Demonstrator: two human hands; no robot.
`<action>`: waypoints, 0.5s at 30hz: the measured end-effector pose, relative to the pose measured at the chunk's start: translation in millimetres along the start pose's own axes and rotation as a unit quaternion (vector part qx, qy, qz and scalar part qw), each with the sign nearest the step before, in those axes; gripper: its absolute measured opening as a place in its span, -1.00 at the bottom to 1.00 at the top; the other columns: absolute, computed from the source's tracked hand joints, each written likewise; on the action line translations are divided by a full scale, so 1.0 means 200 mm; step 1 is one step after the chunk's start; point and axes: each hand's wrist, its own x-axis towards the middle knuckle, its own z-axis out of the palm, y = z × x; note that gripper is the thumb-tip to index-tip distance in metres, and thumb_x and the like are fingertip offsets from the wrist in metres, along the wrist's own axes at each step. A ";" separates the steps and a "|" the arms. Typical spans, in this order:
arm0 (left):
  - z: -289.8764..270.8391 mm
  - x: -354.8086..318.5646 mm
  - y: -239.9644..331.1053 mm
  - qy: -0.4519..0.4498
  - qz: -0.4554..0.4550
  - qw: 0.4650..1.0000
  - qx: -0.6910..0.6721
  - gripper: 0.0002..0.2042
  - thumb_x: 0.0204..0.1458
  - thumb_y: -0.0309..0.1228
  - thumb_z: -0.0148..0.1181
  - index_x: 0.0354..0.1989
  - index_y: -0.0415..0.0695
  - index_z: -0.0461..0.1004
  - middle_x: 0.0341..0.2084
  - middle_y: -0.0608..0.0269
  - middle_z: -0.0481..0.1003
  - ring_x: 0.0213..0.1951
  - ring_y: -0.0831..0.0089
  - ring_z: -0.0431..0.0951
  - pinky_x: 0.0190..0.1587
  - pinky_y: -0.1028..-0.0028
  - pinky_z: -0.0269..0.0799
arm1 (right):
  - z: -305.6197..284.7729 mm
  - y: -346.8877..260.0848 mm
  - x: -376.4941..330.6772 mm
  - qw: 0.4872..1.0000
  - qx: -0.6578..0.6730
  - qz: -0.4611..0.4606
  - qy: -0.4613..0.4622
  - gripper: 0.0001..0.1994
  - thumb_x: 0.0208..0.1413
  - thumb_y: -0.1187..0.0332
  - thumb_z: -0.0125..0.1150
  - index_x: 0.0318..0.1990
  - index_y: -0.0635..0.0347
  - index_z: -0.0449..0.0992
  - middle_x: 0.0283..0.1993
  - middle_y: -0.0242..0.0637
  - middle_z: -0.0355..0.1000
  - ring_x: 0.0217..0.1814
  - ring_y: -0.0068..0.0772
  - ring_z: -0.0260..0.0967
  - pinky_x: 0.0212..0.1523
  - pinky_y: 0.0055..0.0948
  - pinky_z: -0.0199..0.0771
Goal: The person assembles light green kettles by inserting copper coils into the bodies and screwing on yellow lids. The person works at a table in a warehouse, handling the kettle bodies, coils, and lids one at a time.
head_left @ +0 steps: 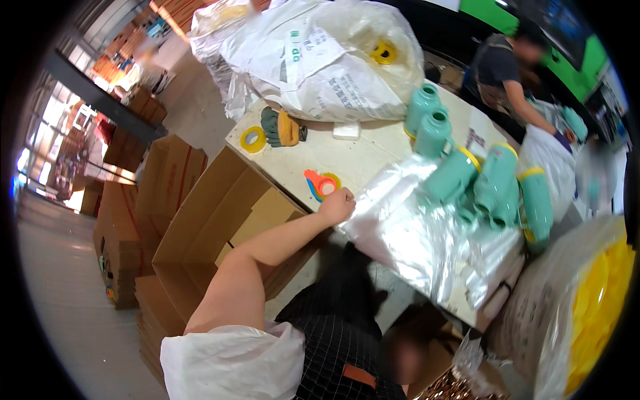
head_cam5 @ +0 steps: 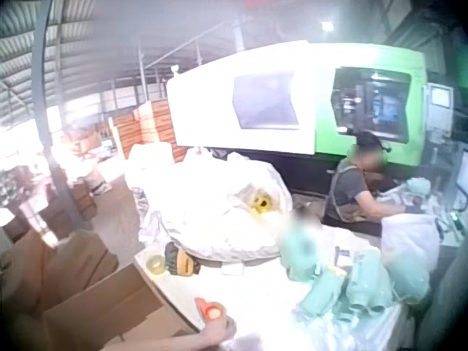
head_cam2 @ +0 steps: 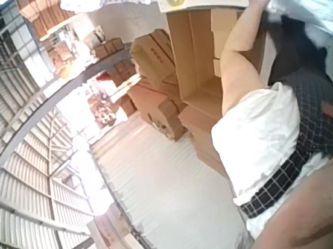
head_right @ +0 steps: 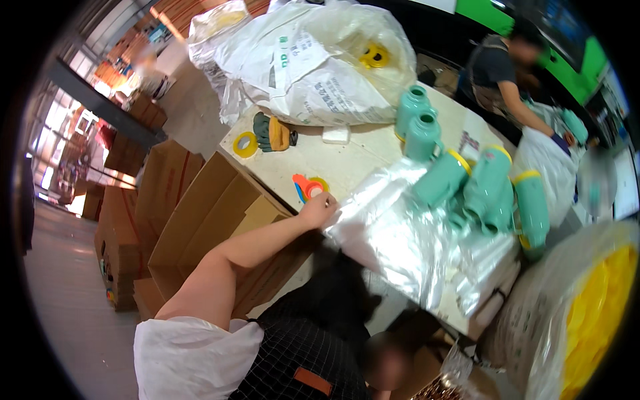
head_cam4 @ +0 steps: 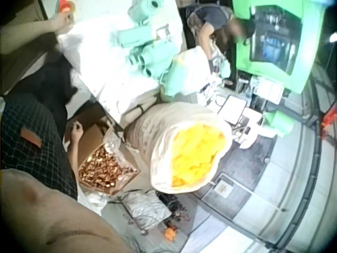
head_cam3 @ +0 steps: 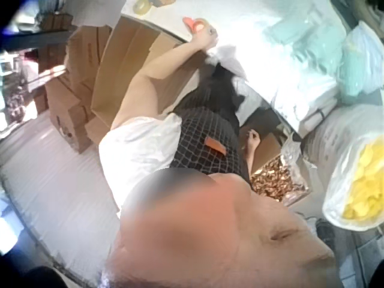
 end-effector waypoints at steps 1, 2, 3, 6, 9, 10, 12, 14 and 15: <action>-0.03 0.18 -0.18 -0.008 -0.023 1.000 -0.008 -0.71 0.05 -0.27 0.16 -0.18 -0.23 0.51 -0.19 -0.14 0.57 -0.06 0.00 0.58 0.00 0.20 0.49 | -0.01 -0.10 0.13 1.000 0.008 0.010 -0.029 -0.66 0.35 0.15 0.04 0.04 0.20 0.54 -0.13 -0.19 0.52 -0.11 -0.26 0.45 -0.03 -0.32 0.50; -0.06 0.33 -0.29 0.009 -0.060 0.998 0.007 -0.69 0.05 -0.28 0.14 -0.14 -0.26 0.49 -0.15 -0.16 0.55 -0.03 -0.01 0.56 0.03 0.19 0.48 | -0.01 -0.21 0.24 0.998 0.014 0.026 -0.052 -0.66 0.34 0.14 0.05 0.03 0.21 0.54 -0.13 -0.17 0.52 -0.11 -0.25 0.45 -0.03 -0.31 0.50; -0.10 0.47 -0.39 0.028 -0.099 0.994 0.021 -0.67 0.05 -0.29 0.13 -0.11 -0.29 0.46 -0.10 -0.18 0.53 0.01 -0.03 0.54 0.05 0.18 0.47 | -0.01 -0.32 0.37 0.996 0.023 0.039 -0.080 -0.65 0.33 0.14 0.06 0.03 0.22 0.54 -0.13 -0.15 0.53 -0.11 -0.23 0.45 -0.02 -0.29 0.49; -0.27 0.89 -0.57 0.127 -0.221 0.966 0.039 -0.60 0.06 -0.30 0.11 0.00 -0.34 0.37 0.02 -0.21 0.44 0.10 -0.07 0.45 0.11 0.12 0.43 | 0.07 -0.68 0.70 0.983 0.036 0.088 -0.155 -0.63 0.31 0.12 0.09 0.01 0.24 0.55 -0.13 -0.09 0.53 -0.10 -0.17 0.46 -0.02 -0.24 0.48; -0.48 1.23 -0.71 0.265 -0.331 0.903 0.067 -0.52 0.07 -0.29 0.13 0.10 -0.30 0.23 0.10 -0.13 0.35 0.17 -0.06 0.35 0.16 0.06 0.37 | 0.20 -1.04 0.95 0.970 0.031 0.116 -0.213 -0.62 0.28 0.10 0.13 0.00 0.26 0.56 -0.14 -0.03 0.54 -0.10 -0.12 0.46 -0.02 -0.19 0.47; -0.57 1.35 -0.74 0.271 -0.335 0.899 0.084 -0.49 0.07 -0.27 0.16 0.11 -0.31 0.19 0.11 -0.14 0.33 0.20 -0.02 0.33 0.19 0.08 0.34 | 0.24 -1.15 1.00 0.966 0.033 0.121 -0.224 -0.61 0.28 0.10 0.14 -0.01 0.27 0.56 -0.14 -0.01 0.54 -0.09 -0.10 0.46 -0.02 -0.18 0.47; -0.72 1.49 -0.91 0.242 -0.379 0.884 0.127 -0.48 0.10 -0.17 0.16 0.15 -0.24 0.29 0.13 -0.04 0.37 0.20 0.07 0.36 0.18 0.12 0.35 | 0.30 -1.30 1.12 0.958 0.033 0.129 -0.256 -0.60 0.26 0.09 0.16 -0.02 0.29 0.56 -0.14 0.02 0.54 -0.09 -0.06 0.46 -0.01 -0.15 0.46; -0.80 1.63 -1.04 0.184 -0.411 0.876 0.173 -0.51 0.11 -0.11 0.15 0.12 -0.19 0.41 0.11 0.01 0.44 0.16 0.11 0.45 0.11 0.13 0.42 | 0.34 -1.26 1.22 0.950 0.056 0.140 -0.272 -0.63 0.27 0.13 0.16 -0.02 0.28 0.56 -0.15 -0.02 0.54 -0.10 -0.12 0.47 -0.03 -0.19 0.48; -0.76 1.78 -1.18 0.139 -0.389 0.887 0.207 -0.57 0.12 -0.08 0.14 0.02 -0.15 0.51 0.01 0.05 0.52 0.06 0.14 0.54 0.01 0.14 0.49 | 0.38 -1.16 1.21 0.946 0.102 0.159 -0.263 -0.67 0.29 0.17 0.14 -0.02 0.26 0.56 -0.16 -0.08 0.54 -0.12 -0.20 0.47 -0.05 -0.25 0.50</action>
